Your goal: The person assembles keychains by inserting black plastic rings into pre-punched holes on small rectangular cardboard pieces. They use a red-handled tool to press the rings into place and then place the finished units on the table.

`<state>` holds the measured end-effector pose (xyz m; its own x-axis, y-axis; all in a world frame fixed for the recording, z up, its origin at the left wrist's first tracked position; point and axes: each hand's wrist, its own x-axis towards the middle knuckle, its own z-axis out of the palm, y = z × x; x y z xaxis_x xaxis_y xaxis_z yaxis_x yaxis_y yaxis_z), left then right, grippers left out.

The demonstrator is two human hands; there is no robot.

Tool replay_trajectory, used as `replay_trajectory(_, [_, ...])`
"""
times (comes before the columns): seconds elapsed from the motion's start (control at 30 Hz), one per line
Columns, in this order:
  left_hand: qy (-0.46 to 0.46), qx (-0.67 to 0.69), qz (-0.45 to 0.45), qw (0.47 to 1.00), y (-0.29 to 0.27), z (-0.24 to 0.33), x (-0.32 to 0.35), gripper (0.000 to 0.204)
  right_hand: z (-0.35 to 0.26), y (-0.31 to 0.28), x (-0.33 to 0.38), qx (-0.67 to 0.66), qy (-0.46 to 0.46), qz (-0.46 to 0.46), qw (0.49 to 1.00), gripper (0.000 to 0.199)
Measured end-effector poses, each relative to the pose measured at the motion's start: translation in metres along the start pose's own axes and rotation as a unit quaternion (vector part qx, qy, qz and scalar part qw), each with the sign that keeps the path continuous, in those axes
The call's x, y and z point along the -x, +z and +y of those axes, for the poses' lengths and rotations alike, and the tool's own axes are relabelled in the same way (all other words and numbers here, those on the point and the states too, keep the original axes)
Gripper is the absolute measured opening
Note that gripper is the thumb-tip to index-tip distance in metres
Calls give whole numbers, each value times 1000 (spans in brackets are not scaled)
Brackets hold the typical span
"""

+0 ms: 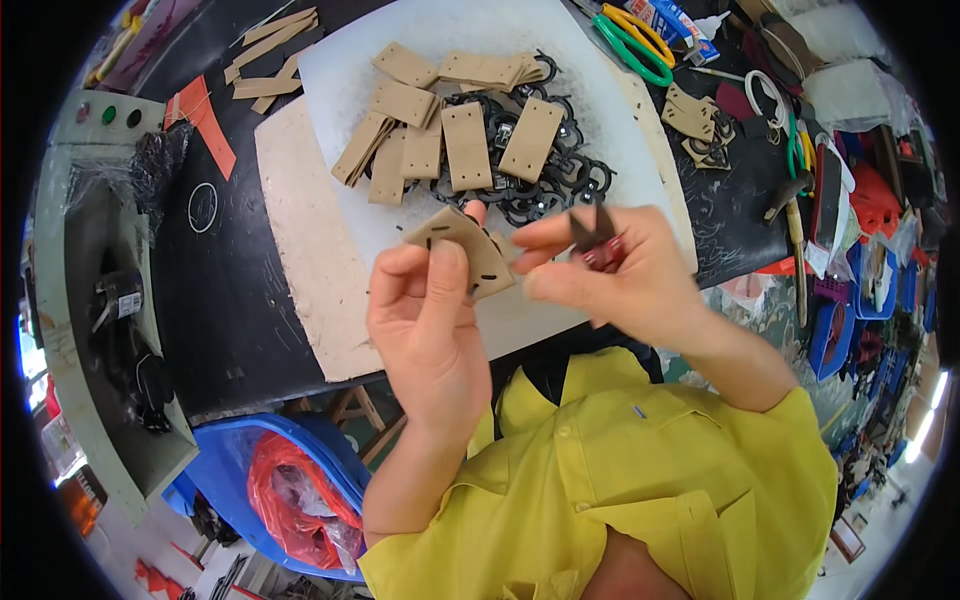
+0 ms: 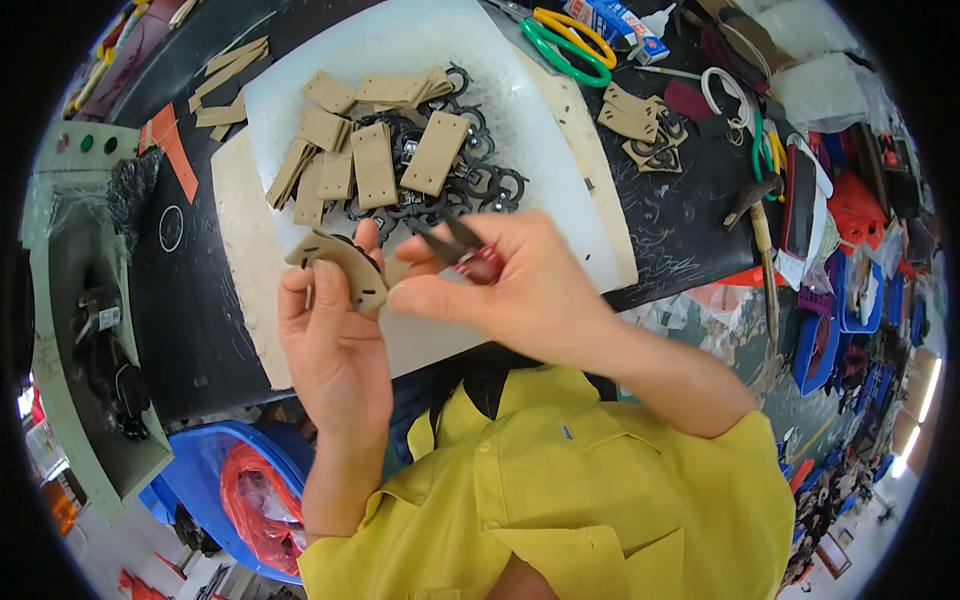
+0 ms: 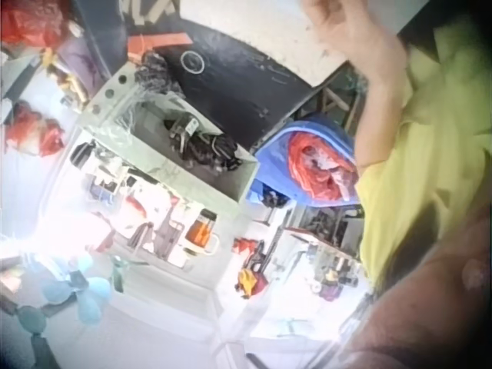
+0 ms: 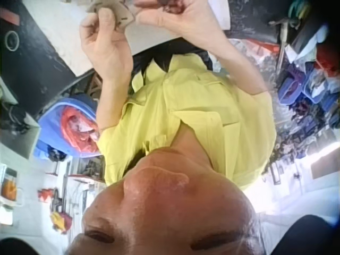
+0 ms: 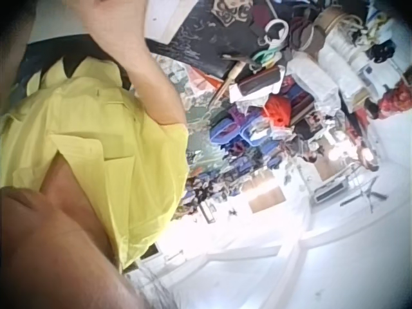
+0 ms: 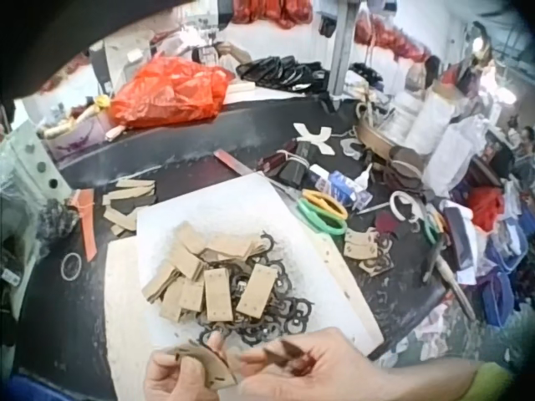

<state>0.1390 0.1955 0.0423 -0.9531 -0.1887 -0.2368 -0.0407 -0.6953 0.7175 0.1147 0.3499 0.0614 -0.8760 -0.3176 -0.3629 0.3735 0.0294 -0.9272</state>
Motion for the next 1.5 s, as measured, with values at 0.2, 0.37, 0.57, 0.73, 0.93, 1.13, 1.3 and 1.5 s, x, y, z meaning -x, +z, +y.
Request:
replay_trajectory(0.2, [37, -150, -22, 988, -9, -4, 13, 23, 1, 2, -5, 101, -74, 32, 992, 13])
replay_trajectory(0.37, [-77, -324, -49, 942, -13, 23, 10, 22, -4, -13, -5, 302, -196, -55, 931, 19])
replay_trajectory(0.57, [-95, -281, 15, 955, -20, 30, 2, 17, -4, -18, 9, 511, -412, 27, 754, 39])
replay_trajectory(0.73, [-89, -285, 32, 954, -14, 28, 5, 17, 8, -22, 7, 531, -506, 23, 679, 30])
replay_trajectory(0.93, [-100, -265, 16, 959, -11, 31, 7, 17, 6, -24, 8, 568, -508, 33, 647, 28])
replay_trajectory(1.13, [58, -321, -7, 945, -8, 16, 24, 18, 0, -24, 15, 475, -313, -5, 822, 13])
replay_trajectory(1.3, [110, -344, 3, 932, -8, 8, 24, 23, -13, -26, 7, 156, -54, -36, 986, 14])
replay_trajectory(1.5, [-123, -79, 21, 989, -15, 8, 12, 33, 5, -8, 9, 503, -459, 79, 728, 32])
